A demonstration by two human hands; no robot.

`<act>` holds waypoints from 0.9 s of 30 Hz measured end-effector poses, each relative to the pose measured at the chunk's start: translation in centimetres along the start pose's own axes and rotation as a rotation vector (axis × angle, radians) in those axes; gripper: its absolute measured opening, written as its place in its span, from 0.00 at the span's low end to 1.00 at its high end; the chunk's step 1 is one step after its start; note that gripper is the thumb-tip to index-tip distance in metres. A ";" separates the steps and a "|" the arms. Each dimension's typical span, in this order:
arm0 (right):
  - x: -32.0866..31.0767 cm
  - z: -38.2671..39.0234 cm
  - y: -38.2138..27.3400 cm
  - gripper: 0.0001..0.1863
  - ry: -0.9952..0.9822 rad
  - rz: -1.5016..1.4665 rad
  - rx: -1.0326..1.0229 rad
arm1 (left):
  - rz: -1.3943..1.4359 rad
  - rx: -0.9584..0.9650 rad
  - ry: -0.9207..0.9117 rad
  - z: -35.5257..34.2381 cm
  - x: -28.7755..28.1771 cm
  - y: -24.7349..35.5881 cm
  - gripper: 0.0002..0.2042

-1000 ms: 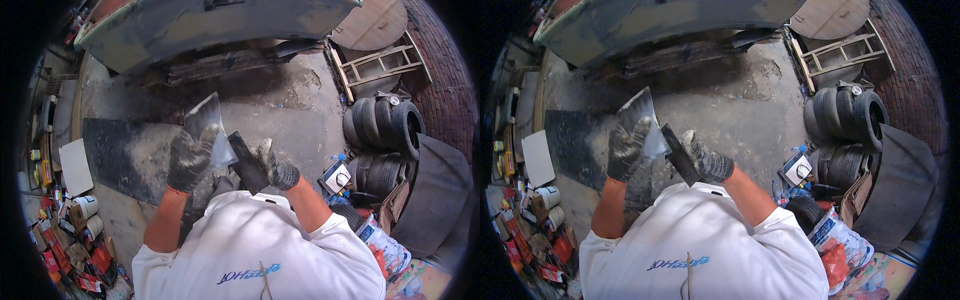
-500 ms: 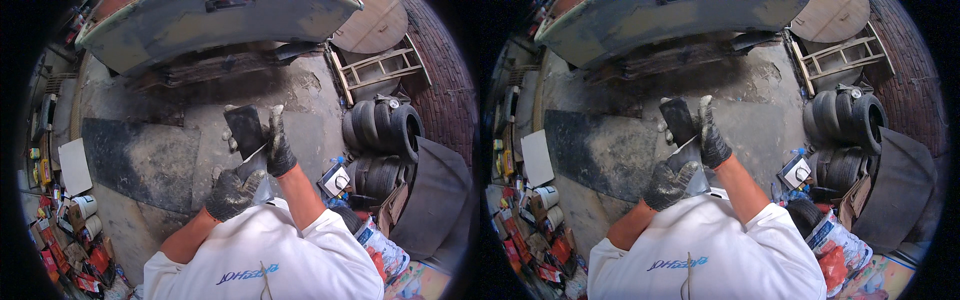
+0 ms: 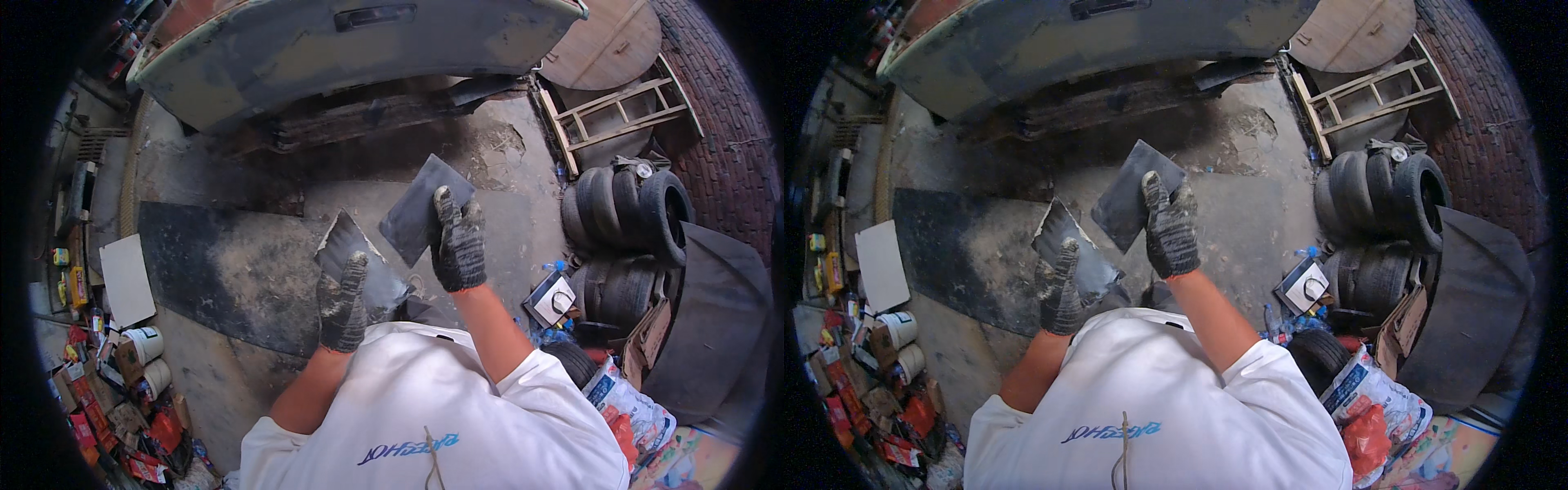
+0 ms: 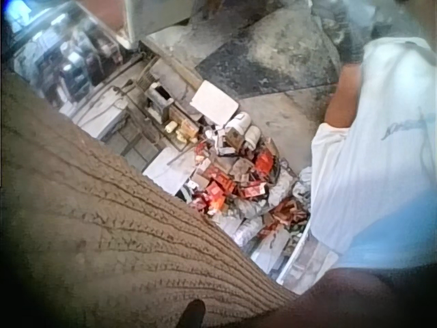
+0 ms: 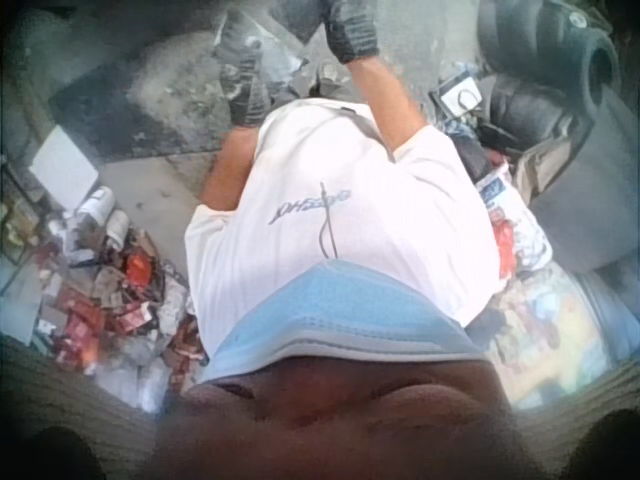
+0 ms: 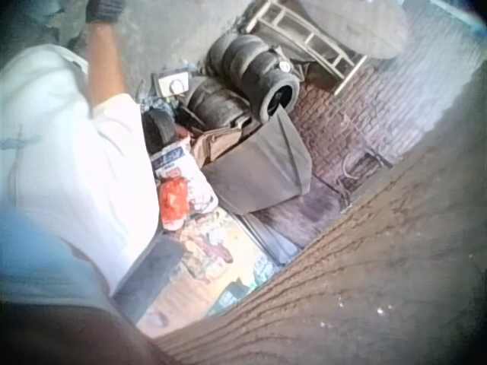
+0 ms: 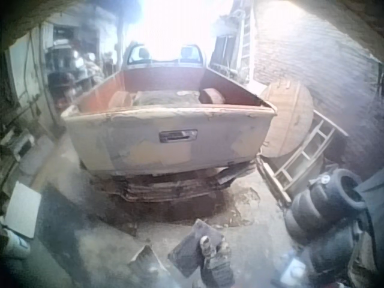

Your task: The person sands the surface of a car trunk lid using a sanding block and sandpaper. They repeatedly rub the sanding block across the trunk lid, focusing on smoothing the surface. The person also handles a separate metal panel, sanding it as well.

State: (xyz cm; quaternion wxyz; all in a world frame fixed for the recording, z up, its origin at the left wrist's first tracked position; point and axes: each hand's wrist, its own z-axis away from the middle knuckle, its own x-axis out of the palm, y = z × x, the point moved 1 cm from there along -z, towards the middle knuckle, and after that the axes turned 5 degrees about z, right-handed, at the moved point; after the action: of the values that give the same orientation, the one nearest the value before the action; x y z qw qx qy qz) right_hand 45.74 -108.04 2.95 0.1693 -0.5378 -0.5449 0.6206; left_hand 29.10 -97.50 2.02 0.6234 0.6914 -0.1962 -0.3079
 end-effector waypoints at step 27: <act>0.6 3.5 -5.6 0.16 -0.408 -0.129 -0.086 | 0.030 0.048 0.161 -4.2 -1.4 2.3 0.13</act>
State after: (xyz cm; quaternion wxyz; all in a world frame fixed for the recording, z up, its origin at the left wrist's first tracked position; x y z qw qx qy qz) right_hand 40.43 -107.35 6.88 0.0718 -0.3716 -0.6273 0.6806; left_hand 31.12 -93.79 4.72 0.6250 0.7256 -0.1629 -0.2373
